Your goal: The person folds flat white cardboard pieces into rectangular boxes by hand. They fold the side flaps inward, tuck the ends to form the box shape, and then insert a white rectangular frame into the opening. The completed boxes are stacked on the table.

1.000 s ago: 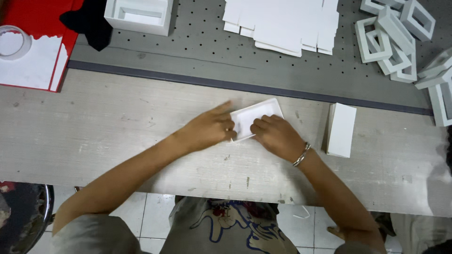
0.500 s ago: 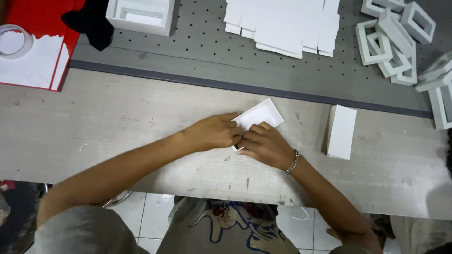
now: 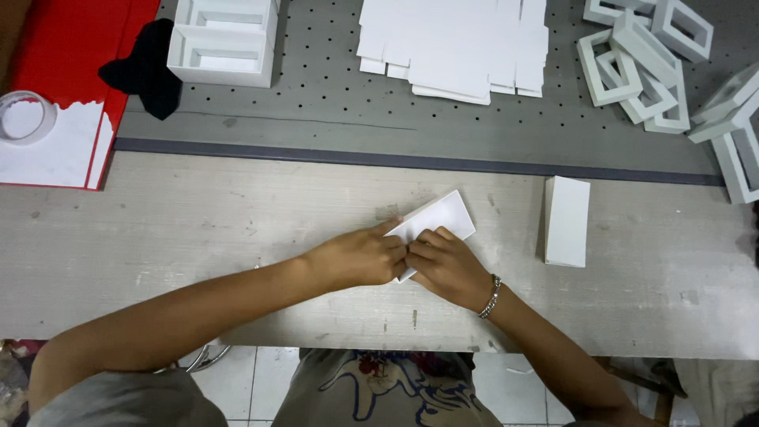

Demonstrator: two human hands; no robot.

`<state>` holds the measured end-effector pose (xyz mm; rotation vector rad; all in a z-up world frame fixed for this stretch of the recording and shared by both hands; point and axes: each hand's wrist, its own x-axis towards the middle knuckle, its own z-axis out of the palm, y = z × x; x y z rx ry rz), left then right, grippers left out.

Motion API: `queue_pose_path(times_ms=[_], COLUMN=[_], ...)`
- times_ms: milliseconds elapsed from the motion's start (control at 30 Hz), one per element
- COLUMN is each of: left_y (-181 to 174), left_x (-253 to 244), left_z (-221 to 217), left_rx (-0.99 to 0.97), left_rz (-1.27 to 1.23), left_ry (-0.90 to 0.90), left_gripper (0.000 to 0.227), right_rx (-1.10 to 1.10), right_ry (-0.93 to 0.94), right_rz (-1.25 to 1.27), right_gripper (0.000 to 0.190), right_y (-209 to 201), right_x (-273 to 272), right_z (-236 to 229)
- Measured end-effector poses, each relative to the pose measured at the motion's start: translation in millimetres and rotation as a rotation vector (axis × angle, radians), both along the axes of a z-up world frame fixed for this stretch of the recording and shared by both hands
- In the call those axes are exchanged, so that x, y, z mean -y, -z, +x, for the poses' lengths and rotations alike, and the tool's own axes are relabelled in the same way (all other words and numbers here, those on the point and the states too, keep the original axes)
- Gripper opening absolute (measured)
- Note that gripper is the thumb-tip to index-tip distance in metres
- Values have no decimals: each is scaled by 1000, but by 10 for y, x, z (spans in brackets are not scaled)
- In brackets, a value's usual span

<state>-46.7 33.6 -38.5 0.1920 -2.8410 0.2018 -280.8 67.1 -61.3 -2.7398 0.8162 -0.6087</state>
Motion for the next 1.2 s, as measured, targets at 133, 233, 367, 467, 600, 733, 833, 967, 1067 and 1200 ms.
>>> queue_pose_path(times_ms=[133, 233, 367, 467, 600, 733, 833, 967, 1067, 1200], left_y=[-92, -44, 6, -121, -363, -286, -344, -168, -229, -408], left_x=[6, 55, 95, 136, 141, 143, 139, 95, 27, -42], left_z=[-7, 55, 168, 241, 279, 299, 278, 200, 131, 125], left_rx=[14, -35, 29, 73, 160, 145, 124, 92, 113, 189], left_rz=[-2, 62, 322, 461, 523, 535, 561, 383, 341, 408], left_ry=[-50, -39, -99, -126, -141, -140, -147, -171, -219, -306], left_gripper=[11, 11, 14, 19, 23, 27, 29, 32, 32, 41], right_rx=[6, 3, -49, -103, -154, -177, -209, -253, -275, -291], right_ry=[13, 20, 103, 160, 238, 271, 293, 315, 332, 333], right_rz=[11, 21, 29, 35, 124, 128, 131, 211, 220, 192], right_gripper=[10, 11, 12, 13, 16, 16, 15, 18, 23, 34], right_y=[-57, -179, -115, -31, -67, -139, -132, -102, -141, -112], right_x=[29, 57, 85, 141, 137, 122, 106, 120, 126, 105], right_z=[10, 26, 75, 134, 214, 260, 285, 298, 326, 331])
